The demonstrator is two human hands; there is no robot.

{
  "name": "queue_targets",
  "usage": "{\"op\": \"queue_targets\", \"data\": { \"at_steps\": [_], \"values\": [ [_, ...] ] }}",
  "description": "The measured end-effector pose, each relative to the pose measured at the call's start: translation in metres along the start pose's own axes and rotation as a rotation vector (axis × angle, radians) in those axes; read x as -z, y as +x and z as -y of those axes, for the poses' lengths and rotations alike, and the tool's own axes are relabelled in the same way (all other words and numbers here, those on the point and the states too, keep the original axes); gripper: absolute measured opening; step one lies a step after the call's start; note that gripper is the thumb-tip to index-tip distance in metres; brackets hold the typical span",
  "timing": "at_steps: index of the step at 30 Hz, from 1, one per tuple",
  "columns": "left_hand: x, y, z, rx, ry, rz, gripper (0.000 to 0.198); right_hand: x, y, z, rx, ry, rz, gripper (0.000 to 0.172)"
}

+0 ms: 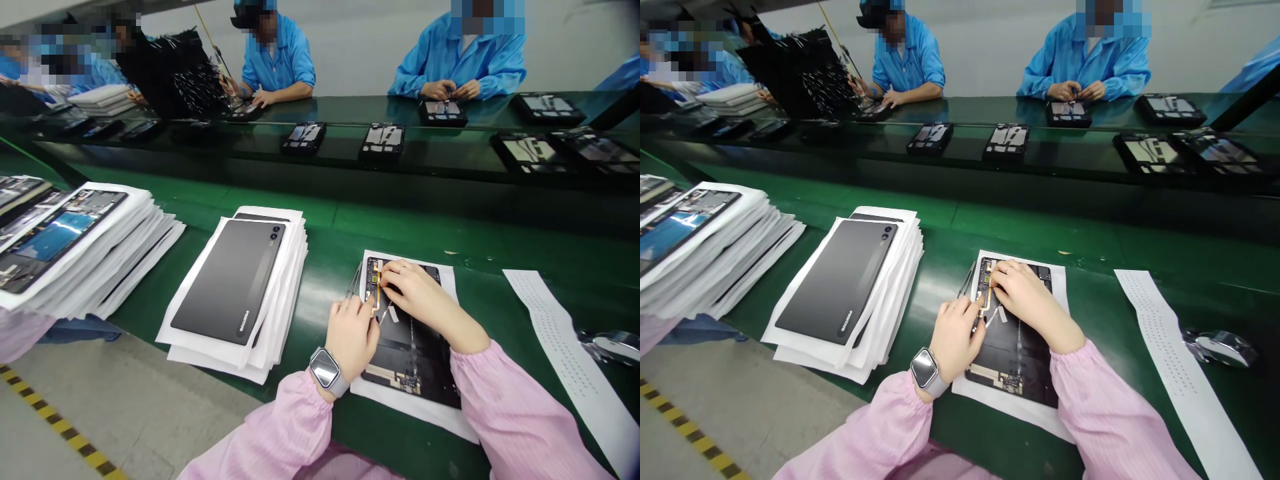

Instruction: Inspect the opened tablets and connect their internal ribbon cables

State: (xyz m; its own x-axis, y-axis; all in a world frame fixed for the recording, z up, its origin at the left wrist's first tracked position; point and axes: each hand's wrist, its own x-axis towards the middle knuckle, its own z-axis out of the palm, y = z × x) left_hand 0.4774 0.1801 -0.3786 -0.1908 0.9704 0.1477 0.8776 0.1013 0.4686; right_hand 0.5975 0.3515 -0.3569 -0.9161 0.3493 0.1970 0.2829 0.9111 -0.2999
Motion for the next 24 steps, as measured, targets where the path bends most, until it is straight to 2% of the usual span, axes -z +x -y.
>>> {"op": "queue_targets", "data": {
  "at_steps": [8, 17, 21, 24],
  "values": [
    [-0.0030, 0.0001, 0.0004, 0.004, 0.045, -0.007, 0.045, 0.0029, -0.0012, 0.0010, -0.030, 0.037, 0.047, 0.013],
    [-0.0022, 0.0016, -0.0014, 0.004, 0.083, 0.012, 0.046, 0.0046, 0.0002, 0.0062, -0.102, 0.054, 0.041, 0.029],
    [-0.0054, 0.0017, -0.0013, -0.006, 0.112, 0.007, 0.046, 0.0038, 0.0017, 0.0079, -0.161, 0.057, -0.005, 0.015],
    [-0.0066, 0.0016, -0.0003, -0.009, 0.112, 0.000, 0.046, 0.0007, 0.0025, 0.0078, -0.159, 0.064, -0.022, 0.014]
  ]
}}
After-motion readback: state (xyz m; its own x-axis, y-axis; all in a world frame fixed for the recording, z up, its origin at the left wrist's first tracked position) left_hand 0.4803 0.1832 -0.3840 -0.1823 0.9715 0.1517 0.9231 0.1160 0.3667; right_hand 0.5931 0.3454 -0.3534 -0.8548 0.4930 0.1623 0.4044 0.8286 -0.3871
